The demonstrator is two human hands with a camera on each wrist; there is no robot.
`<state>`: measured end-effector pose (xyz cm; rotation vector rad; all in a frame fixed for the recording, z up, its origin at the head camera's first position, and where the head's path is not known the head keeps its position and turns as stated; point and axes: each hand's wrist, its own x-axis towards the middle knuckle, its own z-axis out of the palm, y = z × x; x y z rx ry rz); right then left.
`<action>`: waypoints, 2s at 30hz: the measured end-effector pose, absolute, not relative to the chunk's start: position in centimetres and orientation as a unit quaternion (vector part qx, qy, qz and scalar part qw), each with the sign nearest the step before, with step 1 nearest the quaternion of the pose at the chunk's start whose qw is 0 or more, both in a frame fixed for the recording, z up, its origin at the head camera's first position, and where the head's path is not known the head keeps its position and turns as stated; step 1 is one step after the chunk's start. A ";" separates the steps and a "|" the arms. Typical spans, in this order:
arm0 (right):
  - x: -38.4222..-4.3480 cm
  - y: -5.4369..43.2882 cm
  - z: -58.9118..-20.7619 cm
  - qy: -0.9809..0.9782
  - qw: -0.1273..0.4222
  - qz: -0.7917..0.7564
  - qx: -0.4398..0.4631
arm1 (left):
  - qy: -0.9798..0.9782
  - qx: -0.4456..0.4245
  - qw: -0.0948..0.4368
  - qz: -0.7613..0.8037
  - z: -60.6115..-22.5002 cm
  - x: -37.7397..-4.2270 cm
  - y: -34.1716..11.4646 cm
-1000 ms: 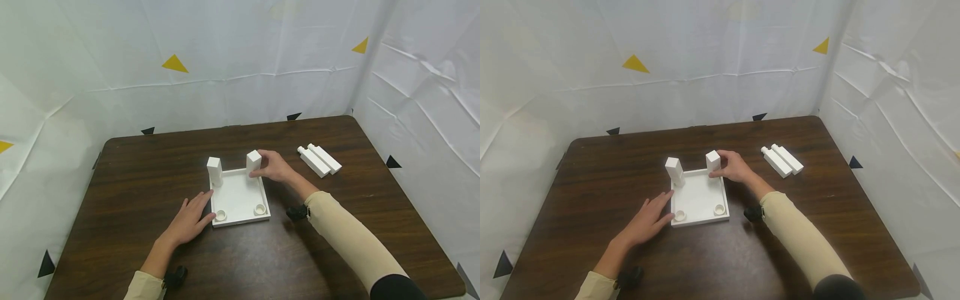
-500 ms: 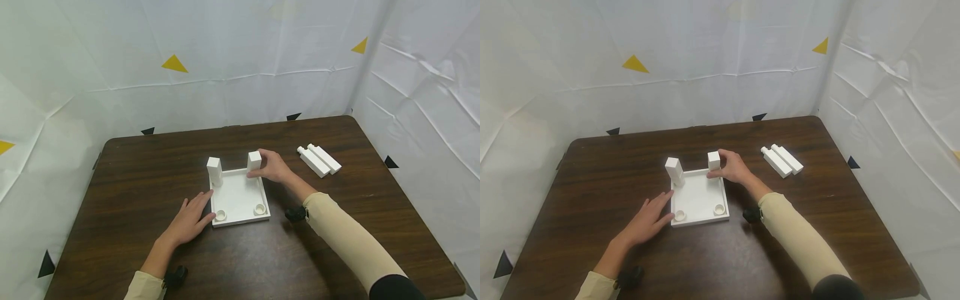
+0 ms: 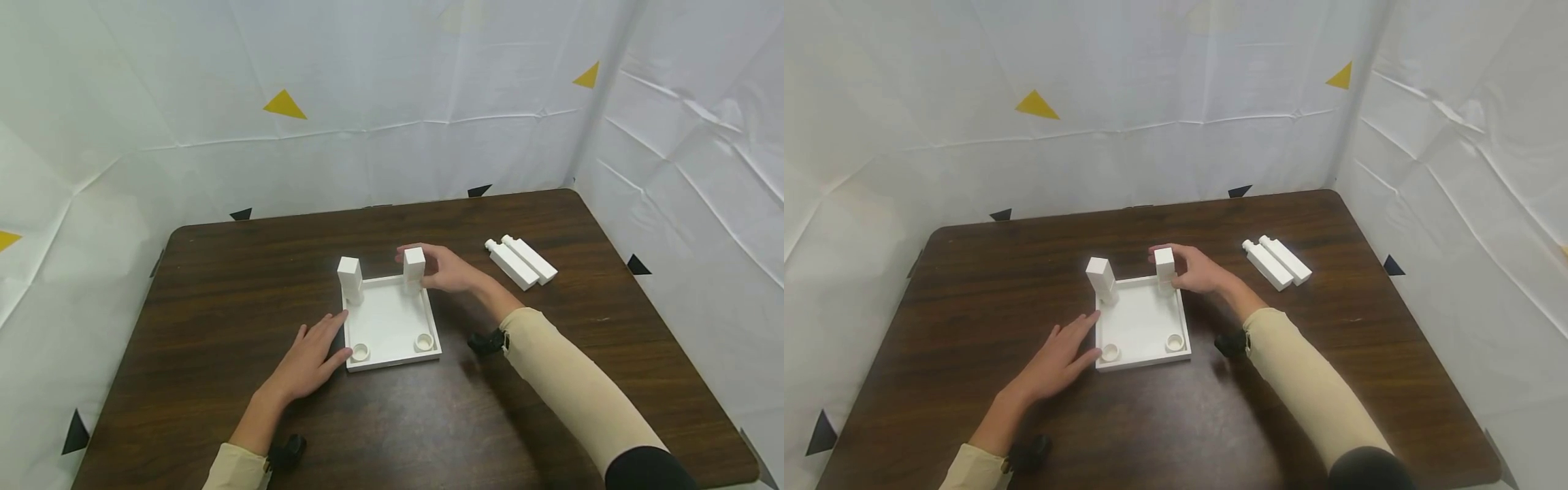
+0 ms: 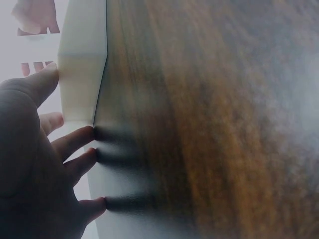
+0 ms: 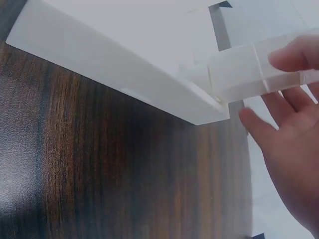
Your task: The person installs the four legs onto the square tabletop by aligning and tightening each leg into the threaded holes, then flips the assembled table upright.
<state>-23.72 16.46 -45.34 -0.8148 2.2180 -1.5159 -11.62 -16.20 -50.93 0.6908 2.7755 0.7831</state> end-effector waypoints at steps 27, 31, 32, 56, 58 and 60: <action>-22.9 15.8 -46.0 0.872 0.071 -0.451 -0.177 | 0.932 0.230 0.086 0.266 -51.0 -11.7 -16.2; -22.7 15.4 -46.2 0.876 0.061 -0.452 -0.156 | 0.932 0.234 0.079 0.266 -51.1 -11.6 -16.2; -22.6 15.4 -46.2 0.877 0.060 -0.452 -0.152 | 0.931 0.236 0.077 0.266 -51.1 -11.6 -16.2; -23.4 16.5 -45.9 0.766 0.172 -0.564 -0.255 | 0.932 0.232 0.093 0.262 -51.1 -11.6 -16.2; -23.3 16.6 -45.8 0.773 0.171 -0.558 -0.249 | 0.932 0.233 0.091 0.262 -51.1 -11.6 -16.2; -23.3 16.6 -45.7 0.783 0.165 -0.549 -0.241 | 0.932 0.232 0.092 0.262 -51.1 -11.6 -16.3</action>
